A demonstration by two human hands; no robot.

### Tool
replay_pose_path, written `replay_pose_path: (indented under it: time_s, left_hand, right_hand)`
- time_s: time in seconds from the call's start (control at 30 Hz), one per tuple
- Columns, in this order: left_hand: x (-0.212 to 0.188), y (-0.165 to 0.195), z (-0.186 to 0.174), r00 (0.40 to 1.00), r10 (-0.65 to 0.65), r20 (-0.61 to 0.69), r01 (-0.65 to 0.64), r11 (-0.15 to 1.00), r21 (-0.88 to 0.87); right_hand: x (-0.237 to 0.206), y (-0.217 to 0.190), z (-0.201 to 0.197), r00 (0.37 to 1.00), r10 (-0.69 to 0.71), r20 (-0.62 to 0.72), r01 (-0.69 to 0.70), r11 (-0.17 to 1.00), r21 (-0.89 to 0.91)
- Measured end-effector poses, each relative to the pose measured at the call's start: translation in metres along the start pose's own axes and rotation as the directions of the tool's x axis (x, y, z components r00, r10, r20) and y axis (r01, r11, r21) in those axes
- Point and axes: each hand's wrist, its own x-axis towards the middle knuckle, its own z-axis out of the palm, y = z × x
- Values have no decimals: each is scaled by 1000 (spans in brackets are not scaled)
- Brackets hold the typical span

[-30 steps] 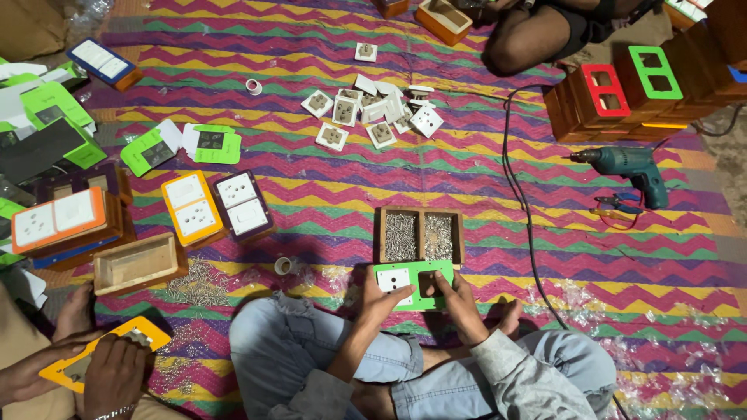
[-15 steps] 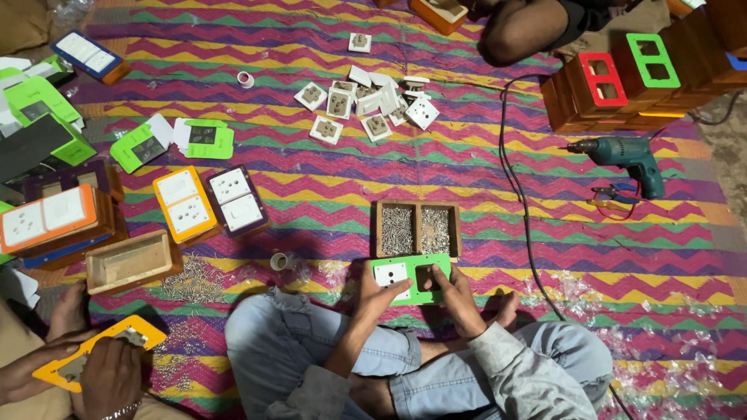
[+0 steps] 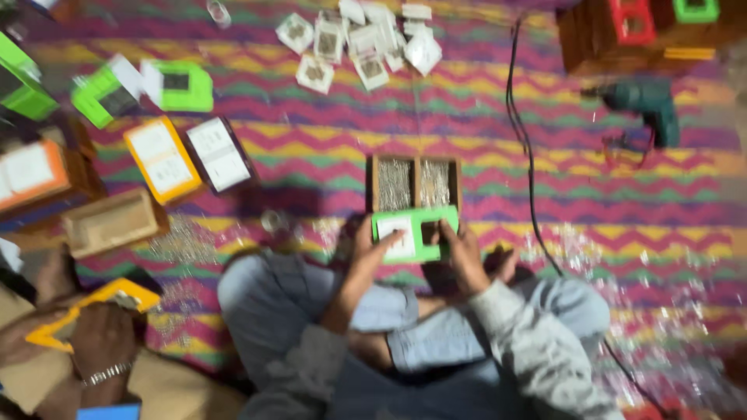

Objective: The person sits on a mat and assembles electrical outlet components by hand. They place a white socket plate into a green frame, then insert and tighten multiple screws from a wooden box to secure the plate. The person repeats this process for several units, handling screws and frames directly.

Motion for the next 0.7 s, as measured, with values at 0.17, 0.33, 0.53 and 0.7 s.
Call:
replay_pose_path:
  time_s: [0.17,0.33,0.53,0.7]
  left_hand:
    - [-4,-4,-8,981,-183,64,194,940,-280]
    - [-8,-10,-12,950,-269,158,311,861,-402]
    - [-14,-3,-16,963,-114,245,156,975,-161]
    - [-20,15,-16,955,-127,270,147,988,-54]
  right_hand:
    - [-2,4,-7,984,-175,-20,175,984,23]
    - [-3,-1,2,980,-198,24,193,973,129]
    - [-1,-3,4,976,-199,88,181,967,177]
    - [-1,-8,4,982,-177,57,169,978,123]
